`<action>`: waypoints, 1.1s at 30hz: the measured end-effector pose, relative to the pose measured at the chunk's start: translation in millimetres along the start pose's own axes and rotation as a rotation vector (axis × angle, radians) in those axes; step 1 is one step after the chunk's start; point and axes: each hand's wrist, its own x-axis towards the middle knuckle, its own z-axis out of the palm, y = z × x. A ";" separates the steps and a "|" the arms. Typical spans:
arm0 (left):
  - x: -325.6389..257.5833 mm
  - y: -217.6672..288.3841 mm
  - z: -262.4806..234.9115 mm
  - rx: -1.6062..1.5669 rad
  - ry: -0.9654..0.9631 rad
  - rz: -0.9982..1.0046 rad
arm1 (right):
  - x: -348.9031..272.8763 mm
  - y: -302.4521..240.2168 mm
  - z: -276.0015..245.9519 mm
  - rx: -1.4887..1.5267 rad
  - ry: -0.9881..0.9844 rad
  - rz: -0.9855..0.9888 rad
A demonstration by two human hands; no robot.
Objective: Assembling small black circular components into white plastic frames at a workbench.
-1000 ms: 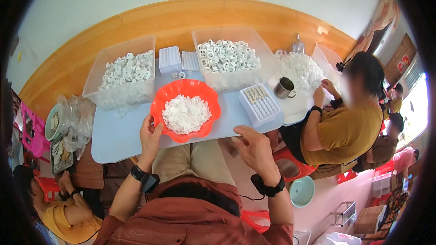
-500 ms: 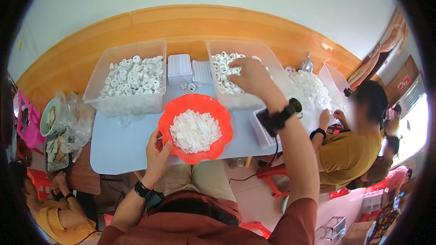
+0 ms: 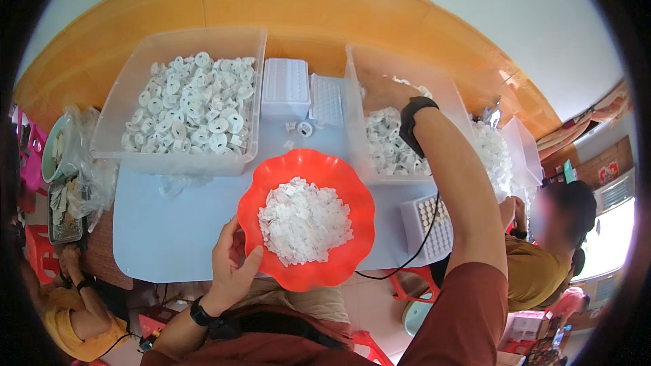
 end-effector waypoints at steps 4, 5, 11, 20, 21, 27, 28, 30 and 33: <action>-2.7 -0.6 -5.4 -0.050 -0.013 -0.063 | 1.4 -29.9 -6.9 0.039 -0.051 0.024; -2.0 -0.4 -6.1 -0.048 -0.011 -0.069 | -1.0 -40.4 -16.7 0.045 -0.057 0.036; 0.1 -0.8 -3.9 -0.061 -0.038 -0.053 | 3.5 -8.0 10.7 0.176 0.051 -0.021; -1.5 2.8 -0.9 -0.045 -0.005 -0.028 | 2.8 -18.4 -1.7 0.354 0.097 -0.103; -1.9 3.4 -0.6 -0.040 -0.006 -0.032 | -1.6 -22.2 -5.6 0.352 0.068 -0.071; -2.1 3.0 2.7 0.008 0.036 0.018 | -6.9 -26.4 -8.5 0.428 -0.072 0.019; -2.0 3.9 2.9 0.012 0.037 0.009 | -6.4 -25.2 -4.2 0.431 -0.070 0.016; -1.6 3.3 5.1 0.004 0.046 0.015 | -4.7 -20.8 9.5 0.397 0.127 -0.060; -2.5 1.2 4.9 -0.010 0.048 0.010 | -1.1 -12.6 18.6 0.446 0.214 -0.098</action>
